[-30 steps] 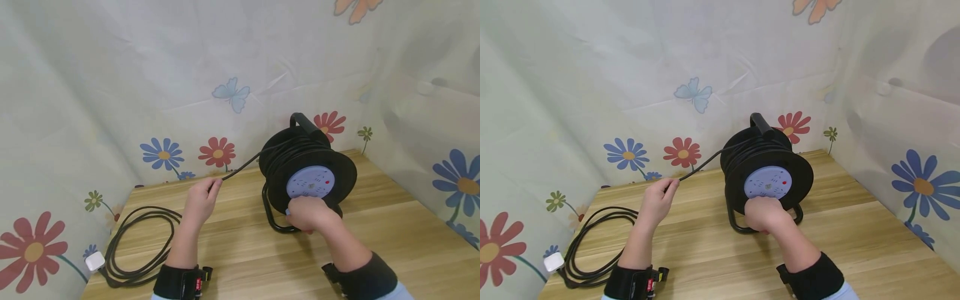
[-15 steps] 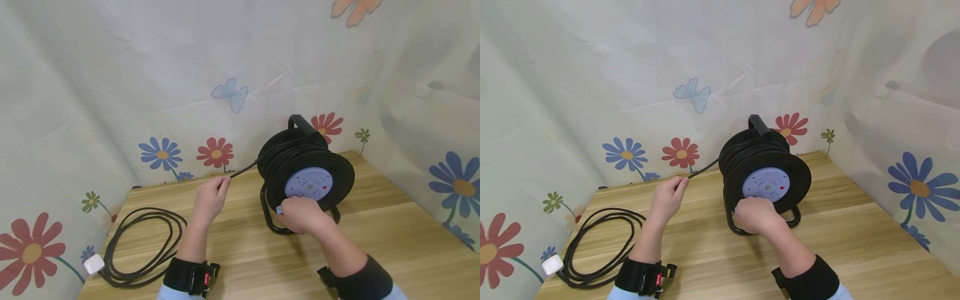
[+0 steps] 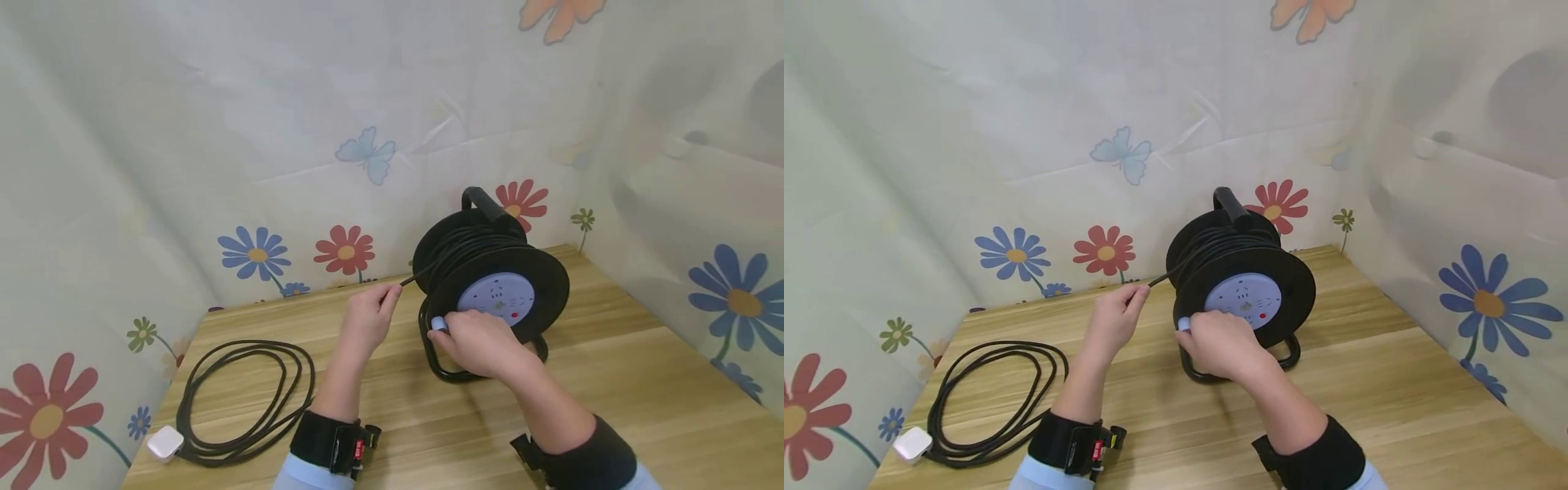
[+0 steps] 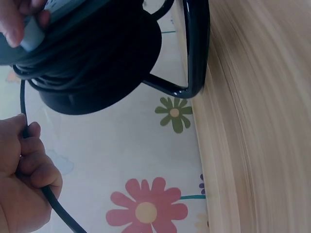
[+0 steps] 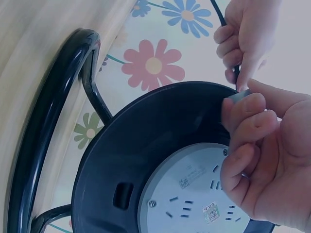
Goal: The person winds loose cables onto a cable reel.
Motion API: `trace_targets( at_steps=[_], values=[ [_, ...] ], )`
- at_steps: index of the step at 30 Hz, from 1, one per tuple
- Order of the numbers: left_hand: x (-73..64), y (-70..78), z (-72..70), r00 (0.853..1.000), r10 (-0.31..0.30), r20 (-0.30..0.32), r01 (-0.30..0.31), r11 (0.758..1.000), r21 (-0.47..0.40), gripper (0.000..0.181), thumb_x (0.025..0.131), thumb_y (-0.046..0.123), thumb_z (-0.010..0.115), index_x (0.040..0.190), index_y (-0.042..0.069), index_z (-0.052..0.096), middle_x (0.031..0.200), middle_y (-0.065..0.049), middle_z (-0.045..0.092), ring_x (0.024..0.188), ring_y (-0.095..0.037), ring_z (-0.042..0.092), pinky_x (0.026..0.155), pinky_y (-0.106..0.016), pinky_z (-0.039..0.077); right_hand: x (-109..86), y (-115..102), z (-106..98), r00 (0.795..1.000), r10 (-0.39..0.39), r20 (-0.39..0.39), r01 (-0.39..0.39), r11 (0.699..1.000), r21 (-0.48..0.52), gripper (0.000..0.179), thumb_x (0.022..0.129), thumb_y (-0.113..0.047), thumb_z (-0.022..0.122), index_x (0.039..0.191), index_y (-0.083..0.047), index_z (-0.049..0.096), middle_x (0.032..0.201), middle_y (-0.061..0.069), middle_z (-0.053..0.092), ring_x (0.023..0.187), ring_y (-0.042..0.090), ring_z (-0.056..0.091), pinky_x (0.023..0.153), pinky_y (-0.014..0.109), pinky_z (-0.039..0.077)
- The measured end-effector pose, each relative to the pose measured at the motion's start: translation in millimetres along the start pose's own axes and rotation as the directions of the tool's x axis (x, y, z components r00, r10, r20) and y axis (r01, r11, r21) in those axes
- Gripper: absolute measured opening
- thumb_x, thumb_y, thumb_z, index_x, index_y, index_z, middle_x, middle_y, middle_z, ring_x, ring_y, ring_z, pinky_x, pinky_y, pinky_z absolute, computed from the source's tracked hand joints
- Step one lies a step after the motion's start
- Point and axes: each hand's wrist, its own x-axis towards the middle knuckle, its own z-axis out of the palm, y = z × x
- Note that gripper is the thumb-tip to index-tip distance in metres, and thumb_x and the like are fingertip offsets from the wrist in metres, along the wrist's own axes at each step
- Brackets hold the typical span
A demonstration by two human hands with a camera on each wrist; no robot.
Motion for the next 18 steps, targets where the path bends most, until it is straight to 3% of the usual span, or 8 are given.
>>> trace_targets(
  at_steps=[7,13,18],
  values=[
    [8.8,12.2,6.5,0.999,0.033,0.025,-0.033,0.999,0.008,0.032,0.100,0.041,0.050,0.084,0.019,0.067,0.059,0.007,0.050,0.056,-0.011,0.045,0.052,-0.030,0.042,2.8,-1,-1,0.988,-0.020,-0.153,0.033,0.996,0.081,0.035,0.096,-0.042,0.056,0.073,-0.016,0.051,0.056,-0.004,0.045,0.049,0.012,0.043,0.043,0.029,0.036],
    [19.3,20.8,6.4,0.995,0.081,0.064,-0.080,0.997,-0.016,0.036,0.101,0.039,0.047,0.078,0.017,0.061,0.059,0.003,0.046,0.055,-0.012,0.043,0.051,-0.029,0.039,5.2,-2,-2,0.975,0.012,-0.223,0.031,0.981,0.190,0.038,0.099,-0.044,0.051,0.073,-0.016,0.050,0.056,-0.003,0.044,0.046,0.012,0.043,0.043,0.028,0.036],
    [30.5,31.3,5.2,0.987,0.091,0.135,-0.089,0.996,-0.026,0.038,0.101,0.042,0.046,0.074,0.016,0.054,0.058,-0.001,0.041,0.052,-0.015,0.041,0.048,-0.028,0.037,5.0,3,-8,0.947,0.024,-0.321,0.061,0.966,0.250,0.039,0.098,-0.042,0.053,0.069,-0.016,0.049,0.053,-0.003,0.041,0.045,0.013,0.041,0.042,0.029,0.034]
  ],
)
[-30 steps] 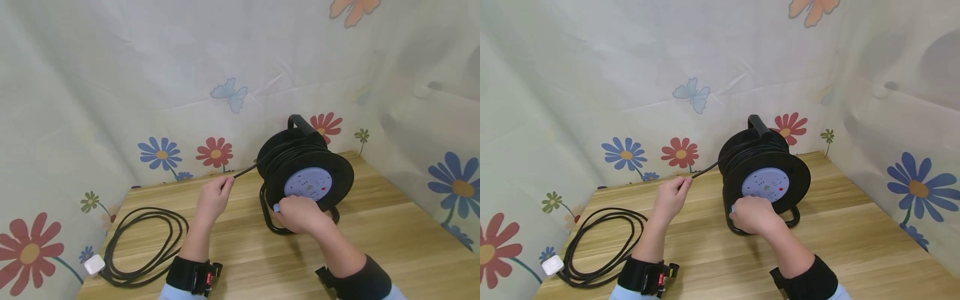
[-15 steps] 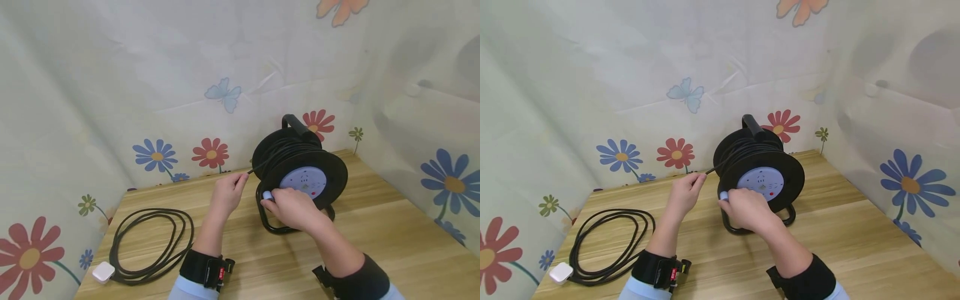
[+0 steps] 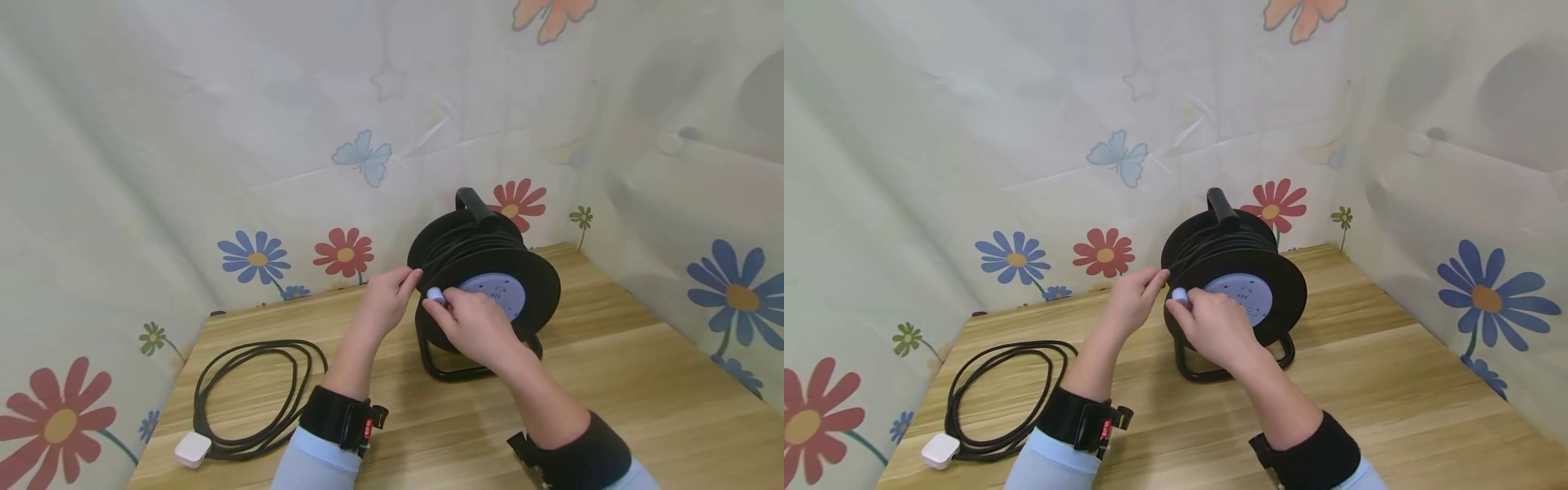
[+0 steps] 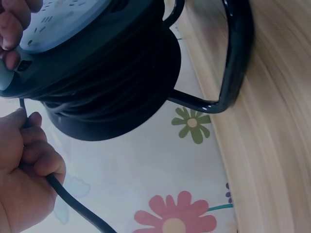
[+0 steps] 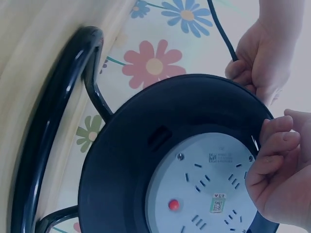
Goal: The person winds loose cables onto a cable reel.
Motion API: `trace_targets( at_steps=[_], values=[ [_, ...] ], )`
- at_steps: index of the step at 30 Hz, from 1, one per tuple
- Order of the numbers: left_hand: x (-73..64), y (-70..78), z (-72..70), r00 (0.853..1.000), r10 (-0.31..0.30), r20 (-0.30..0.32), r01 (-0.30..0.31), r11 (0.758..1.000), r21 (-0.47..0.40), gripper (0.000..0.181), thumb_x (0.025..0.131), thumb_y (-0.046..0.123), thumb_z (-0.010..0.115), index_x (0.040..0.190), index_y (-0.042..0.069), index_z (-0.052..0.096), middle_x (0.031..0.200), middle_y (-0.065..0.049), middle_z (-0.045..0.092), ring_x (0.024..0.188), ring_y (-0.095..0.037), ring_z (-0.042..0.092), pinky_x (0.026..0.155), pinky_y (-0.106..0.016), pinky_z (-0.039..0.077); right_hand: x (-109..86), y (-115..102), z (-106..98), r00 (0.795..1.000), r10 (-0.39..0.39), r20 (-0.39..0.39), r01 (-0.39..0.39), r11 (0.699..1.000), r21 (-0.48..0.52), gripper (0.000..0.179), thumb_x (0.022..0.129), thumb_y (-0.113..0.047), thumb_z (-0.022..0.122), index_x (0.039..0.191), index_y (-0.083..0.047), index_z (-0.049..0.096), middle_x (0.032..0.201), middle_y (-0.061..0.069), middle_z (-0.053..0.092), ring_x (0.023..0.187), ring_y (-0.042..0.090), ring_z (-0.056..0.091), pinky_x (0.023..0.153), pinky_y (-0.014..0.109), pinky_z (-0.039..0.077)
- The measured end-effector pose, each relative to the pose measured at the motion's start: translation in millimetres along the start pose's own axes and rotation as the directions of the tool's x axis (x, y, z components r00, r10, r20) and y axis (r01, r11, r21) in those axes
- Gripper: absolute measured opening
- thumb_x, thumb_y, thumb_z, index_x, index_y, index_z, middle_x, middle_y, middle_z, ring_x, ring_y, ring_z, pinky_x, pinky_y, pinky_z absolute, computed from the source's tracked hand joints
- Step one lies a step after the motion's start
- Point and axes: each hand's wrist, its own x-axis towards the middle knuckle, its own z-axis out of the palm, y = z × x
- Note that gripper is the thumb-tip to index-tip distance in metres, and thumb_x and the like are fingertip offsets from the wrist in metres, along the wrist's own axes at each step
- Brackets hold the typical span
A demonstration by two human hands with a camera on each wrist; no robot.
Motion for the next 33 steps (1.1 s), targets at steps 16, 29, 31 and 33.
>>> trace_targets(
  at_steps=[16,29,31,33],
  values=[
    [21.8,18.1,-1.9,0.999,0.027,0.021,-0.026,0.999,-0.029,0.033,0.102,0.038,0.047,0.080,0.017,0.059,0.059,0.002,0.047,0.055,-0.013,0.045,0.050,-0.027,0.040,15.4,-5,-19,0.982,0.156,-0.108,-0.142,0.981,0.129,0.044,0.096,-0.041,0.052,0.063,-0.013,0.047,0.051,-0.001,0.041,0.045,0.018,0.040,0.042,0.031,0.030],
    [-0.8,-2.1,-15.6,0.999,0.032,-0.014,-0.032,0.999,-0.024,0.031,0.102,0.035,0.047,0.080,0.014,0.057,0.059,0.001,0.045,0.053,-0.013,0.043,0.050,-0.028,0.039,15.8,-9,-17,0.989,0.132,-0.074,-0.125,0.988,0.093,0.044,0.097,-0.040,0.052,0.063,-0.013,0.046,0.051,-0.002,0.037,0.043,0.017,0.036,0.041,0.029,0.026],
    [-3.8,-4.1,-19.8,1.000,0.030,-0.006,-0.030,0.999,-0.017,0.029,0.102,0.034,0.048,0.083,0.015,0.058,0.059,0.001,0.045,0.053,-0.013,0.043,0.050,-0.029,0.040,15.9,-10,-17,0.988,0.134,-0.075,-0.127,0.987,0.094,0.044,0.097,-0.041,0.052,0.063,-0.013,0.046,0.051,-0.002,0.037,0.043,0.017,0.036,0.041,0.030,0.026],
    [-7.2,-7.0,-24.6,1.000,0.019,-0.003,-0.019,1.000,-0.016,0.027,0.102,0.034,0.047,0.087,0.016,0.060,0.060,0.001,0.046,0.054,-0.013,0.044,0.051,-0.030,0.041,16.2,-10,-17,0.988,0.135,-0.077,-0.128,0.988,0.091,0.044,0.097,-0.041,0.052,0.063,-0.013,0.046,0.052,-0.002,0.037,0.043,0.017,0.036,0.041,0.030,0.026]
  ],
)
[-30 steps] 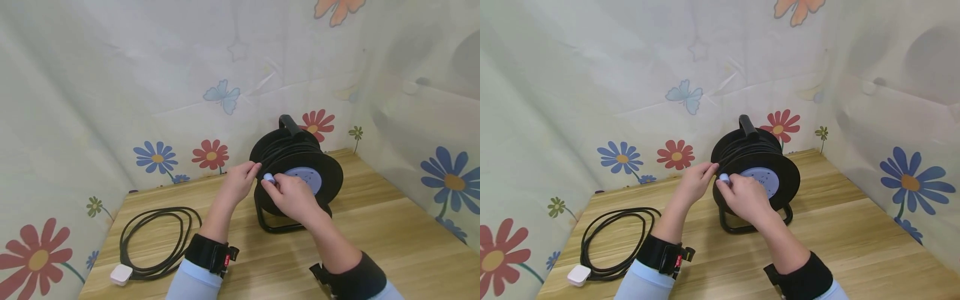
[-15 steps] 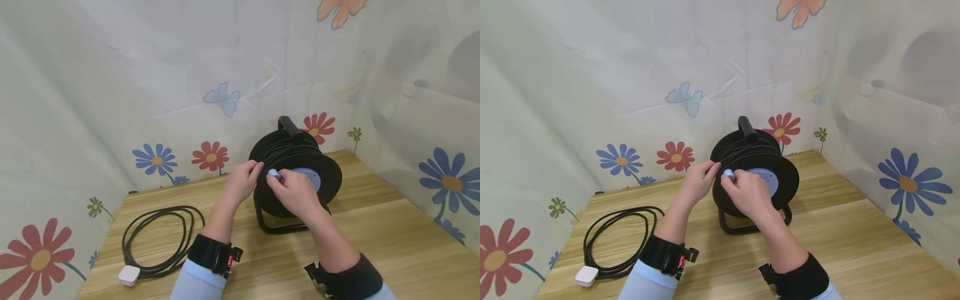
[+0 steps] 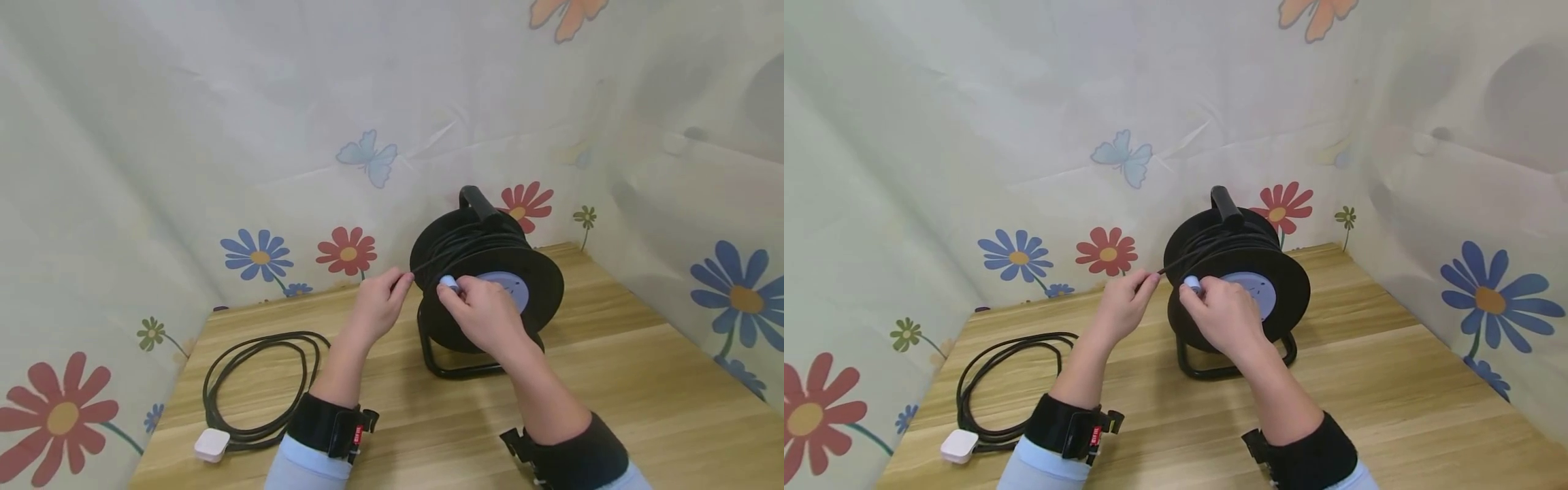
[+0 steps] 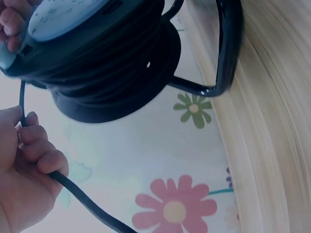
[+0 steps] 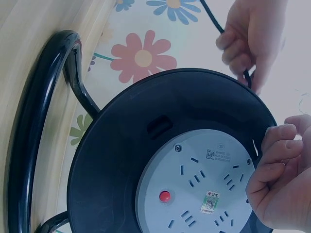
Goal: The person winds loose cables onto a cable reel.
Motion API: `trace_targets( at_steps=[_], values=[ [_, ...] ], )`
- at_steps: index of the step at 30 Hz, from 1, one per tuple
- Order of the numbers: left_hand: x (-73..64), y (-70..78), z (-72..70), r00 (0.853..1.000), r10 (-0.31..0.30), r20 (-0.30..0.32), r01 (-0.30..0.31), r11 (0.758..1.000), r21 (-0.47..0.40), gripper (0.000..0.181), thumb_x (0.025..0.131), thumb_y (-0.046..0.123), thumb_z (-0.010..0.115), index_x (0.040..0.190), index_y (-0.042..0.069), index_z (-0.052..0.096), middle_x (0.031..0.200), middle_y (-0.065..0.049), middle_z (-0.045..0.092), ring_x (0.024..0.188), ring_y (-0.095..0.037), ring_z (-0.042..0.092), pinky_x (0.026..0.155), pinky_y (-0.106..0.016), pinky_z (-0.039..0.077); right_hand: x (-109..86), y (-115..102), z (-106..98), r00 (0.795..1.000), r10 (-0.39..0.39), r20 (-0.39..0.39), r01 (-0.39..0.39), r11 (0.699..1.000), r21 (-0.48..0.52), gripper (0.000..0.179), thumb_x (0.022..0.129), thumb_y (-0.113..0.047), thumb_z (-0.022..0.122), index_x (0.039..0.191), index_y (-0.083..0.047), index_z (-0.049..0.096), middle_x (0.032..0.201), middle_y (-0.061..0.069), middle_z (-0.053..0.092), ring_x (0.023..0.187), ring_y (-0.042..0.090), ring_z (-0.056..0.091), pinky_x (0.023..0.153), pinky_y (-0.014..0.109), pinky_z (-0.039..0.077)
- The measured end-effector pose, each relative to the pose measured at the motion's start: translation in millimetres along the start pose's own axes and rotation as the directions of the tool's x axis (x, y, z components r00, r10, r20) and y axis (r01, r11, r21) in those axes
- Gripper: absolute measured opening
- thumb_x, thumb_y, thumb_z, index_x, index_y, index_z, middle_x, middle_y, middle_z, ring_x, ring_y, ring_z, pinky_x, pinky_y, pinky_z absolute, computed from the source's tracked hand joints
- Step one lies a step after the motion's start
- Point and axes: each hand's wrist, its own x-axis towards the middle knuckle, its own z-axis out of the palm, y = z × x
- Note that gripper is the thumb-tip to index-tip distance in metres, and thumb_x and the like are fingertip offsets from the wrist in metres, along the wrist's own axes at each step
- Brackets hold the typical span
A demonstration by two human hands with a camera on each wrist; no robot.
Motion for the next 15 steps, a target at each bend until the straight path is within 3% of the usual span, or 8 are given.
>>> trace_targets(
  at_steps=[7,15],
  values=[
    [-17.2,-15.4,-15.1,0.998,-0.056,-0.005,0.056,0.998,-0.010,0.029,0.102,0.040,0.044,0.088,0.020,0.061,0.058,0.001,0.044,0.051,-0.015,0.040,0.050,-0.032,0.037,0.0,0,-1,1.000,-0.001,-0.006,0.002,1.000,0.012,0.044,0.097,-0.040,0.053,0.063,-0.013,0.045,0.052,-0.002,0.037,0.045,0.017,0.036,0.042,0.030,0.026],
    [-34.3,-19.9,-31.8,0.996,-0.089,0.018,0.088,0.995,0.046,0.026,0.102,0.038,0.046,0.089,0.020,0.060,0.062,0.001,0.045,0.056,-0.015,0.044,0.054,-0.033,0.041,-1.1,1,-1,1.000,0.005,-0.004,-0.005,1.000,0.018,0.043,0.097,-0.038,0.054,0.062,-0.013,0.046,0.051,-0.001,0.037,0.044,0.018,0.037,0.042,0.030,0.026]
  ],
)
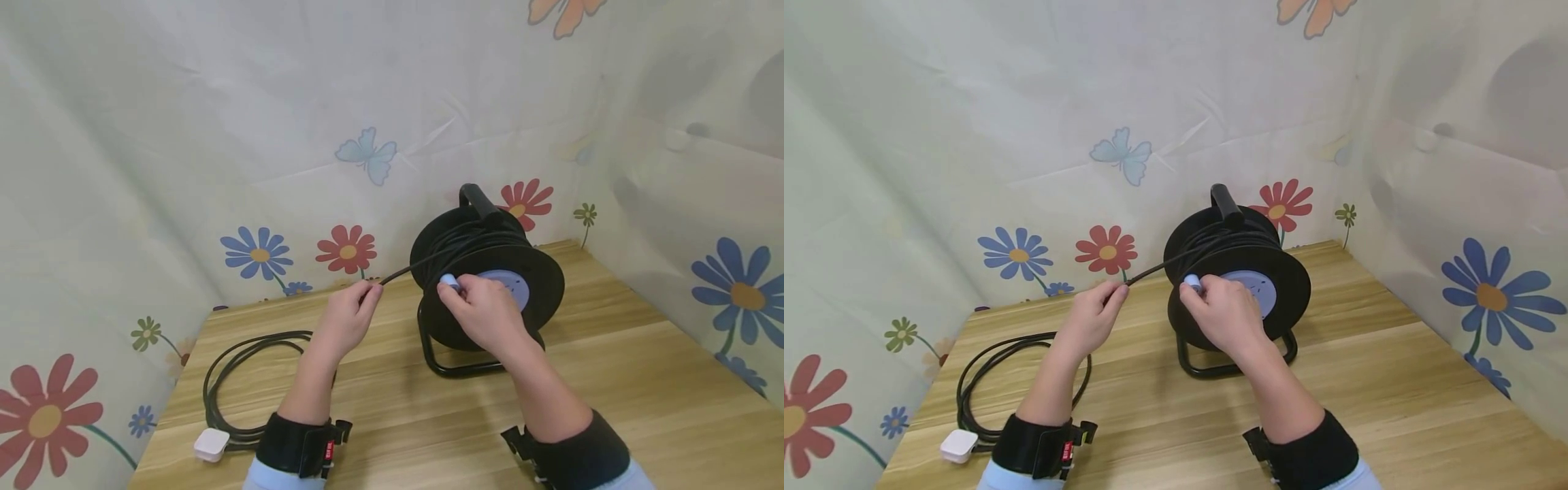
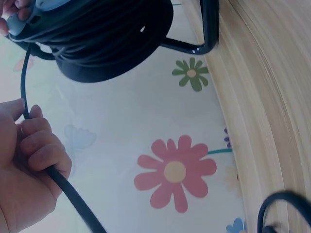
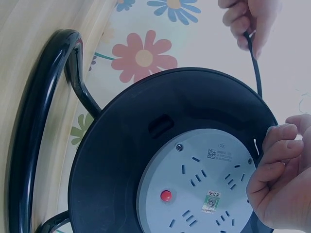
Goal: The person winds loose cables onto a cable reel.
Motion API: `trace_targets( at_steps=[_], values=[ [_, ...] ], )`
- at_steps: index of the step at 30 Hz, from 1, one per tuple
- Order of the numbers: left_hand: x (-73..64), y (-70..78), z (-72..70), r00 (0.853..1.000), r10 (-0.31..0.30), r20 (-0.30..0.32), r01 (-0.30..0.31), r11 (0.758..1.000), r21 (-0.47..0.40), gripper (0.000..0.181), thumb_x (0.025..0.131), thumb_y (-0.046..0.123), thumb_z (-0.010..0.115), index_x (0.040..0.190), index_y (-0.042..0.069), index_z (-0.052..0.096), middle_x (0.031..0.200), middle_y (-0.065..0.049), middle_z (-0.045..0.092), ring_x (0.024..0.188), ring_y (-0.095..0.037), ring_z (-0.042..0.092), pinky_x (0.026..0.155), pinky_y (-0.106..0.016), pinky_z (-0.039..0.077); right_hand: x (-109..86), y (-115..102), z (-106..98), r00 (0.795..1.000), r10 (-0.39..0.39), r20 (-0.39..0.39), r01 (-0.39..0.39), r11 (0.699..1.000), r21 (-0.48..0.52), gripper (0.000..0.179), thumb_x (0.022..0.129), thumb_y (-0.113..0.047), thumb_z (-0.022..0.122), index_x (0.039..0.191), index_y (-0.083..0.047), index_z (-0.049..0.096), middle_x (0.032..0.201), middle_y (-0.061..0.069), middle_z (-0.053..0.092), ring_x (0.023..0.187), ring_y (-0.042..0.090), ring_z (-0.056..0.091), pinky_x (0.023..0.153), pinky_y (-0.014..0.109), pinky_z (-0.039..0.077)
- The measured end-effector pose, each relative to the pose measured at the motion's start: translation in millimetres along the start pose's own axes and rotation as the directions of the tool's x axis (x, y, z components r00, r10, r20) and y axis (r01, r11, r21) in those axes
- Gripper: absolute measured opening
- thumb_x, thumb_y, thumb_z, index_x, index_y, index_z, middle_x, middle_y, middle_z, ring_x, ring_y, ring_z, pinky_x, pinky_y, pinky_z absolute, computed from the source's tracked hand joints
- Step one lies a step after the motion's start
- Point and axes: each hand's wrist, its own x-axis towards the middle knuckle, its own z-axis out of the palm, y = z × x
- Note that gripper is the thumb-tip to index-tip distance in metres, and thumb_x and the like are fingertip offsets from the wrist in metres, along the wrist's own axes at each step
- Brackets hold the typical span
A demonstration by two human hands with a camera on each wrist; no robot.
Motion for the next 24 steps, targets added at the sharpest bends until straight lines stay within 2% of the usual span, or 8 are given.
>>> trace_targets(
  at_steps=[8,11,14,18,20,24],
  values=[
    [-14.0,-14.1,-17.0,1.000,-0.024,-0.008,0.024,0.999,0.032,0.033,0.102,0.043,0.042,0.098,0.019,0.065,0.062,0.002,0.047,0.054,-0.014,0.044,0.055,-0.034,0.041,0.2,1,0,1.000,0.000,0.000,0.000,1.000,-0.006,0.044,0.096,-0.040,0.053,0.062,-0.013,0.045,0.051,-0.002,0.037,0.044,0.018,0.037,0.042,0.030,0.025],
    [-19.8,-20.2,-26.3,0.999,-0.048,-0.005,0.048,0.997,0.058,0.035,0.103,0.043,0.041,0.089,0.019,0.063,0.060,0.001,0.045,0.052,-0.015,0.042,0.053,-0.034,0.039,0.9,1,0,1.000,0.001,0.002,-0.001,1.000,-0.007,0.045,0.097,-0.041,0.053,0.062,-0.013,0.045,0.052,-0.002,0.037,0.044,0.018,0.036,0.042,0.030,0.026],
    [-26.8,-26.9,-36.8,0.996,-0.089,0.010,0.088,0.992,0.087,0.039,0.102,0.046,0.040,0.077,0.020,0.055,0.057,0.000,0.041,0.049,-0.017,0.038,0.049,-0.033,0.036,1.6,1,0,1.000,0.006,0.004,-0.006,1.000,-0.010,0.045,0.097,-0.042,0.052,0.062,-0.013,0.045,0.052,-0.001,0.038,0.044,0.018,0.037,0.042,0.030,0.026],
    [-37.7,-36.5,-51.3,0.990,-0.141,0.029,0.136,0.983,0.120,0.044,0.100,0.052,0.039,0.074,0.018,0.051,0.056,0.001,0.040,0.047,-0.017,0.036,0.047,-0.033,0.033,2.7,1,1,1.000,0.011,0.007,-0.011,1.000,-0.014,0.046,0.097,-0.043,0.051,0.063,-0.013,0.045,0.052,-0.001,0.038,0.044,0.019,0.038,0.042,0.030,0.026],
    [-44.4,-43.2,-58.9,0.986,-0.166,0.003,0.164,0.976,0.142,0.046,0.099,0.055,0.039,0.074,0.019,0.053,0.055,0.001,0.041,0.047,-0.016,0.037,0.046,-0.033,0.033,3.3,1,1,1.000,0.012,0.010,-0.012,1.000,-0.010,0.046,0.097,-0.043,0.051,0.063,-0.013,0.046,0.052,-0.001,0.039,0.044,0.019,0.038,0.042,0.030,0.027],
    [-57.9,-59.9,-74.3,0.975,-0.201,-0.089,0.214,0.961,0.174,0.048,0.097,0.057,0.043,0.071,0.019,0.056,0.053,0.002,0.042,0.046,-0.016,0.037,0.045,-0.032,0.032,4.6,0,-1,1.000,0.019,0.006,-0.019,1.000,0.004,0.045,0.097,-0.044,0.051,0.064,-0.013,0.046,0.053,0.000,0.040,0.045,0.019,0.039,0.041,0.031,0.028]
  ],
)
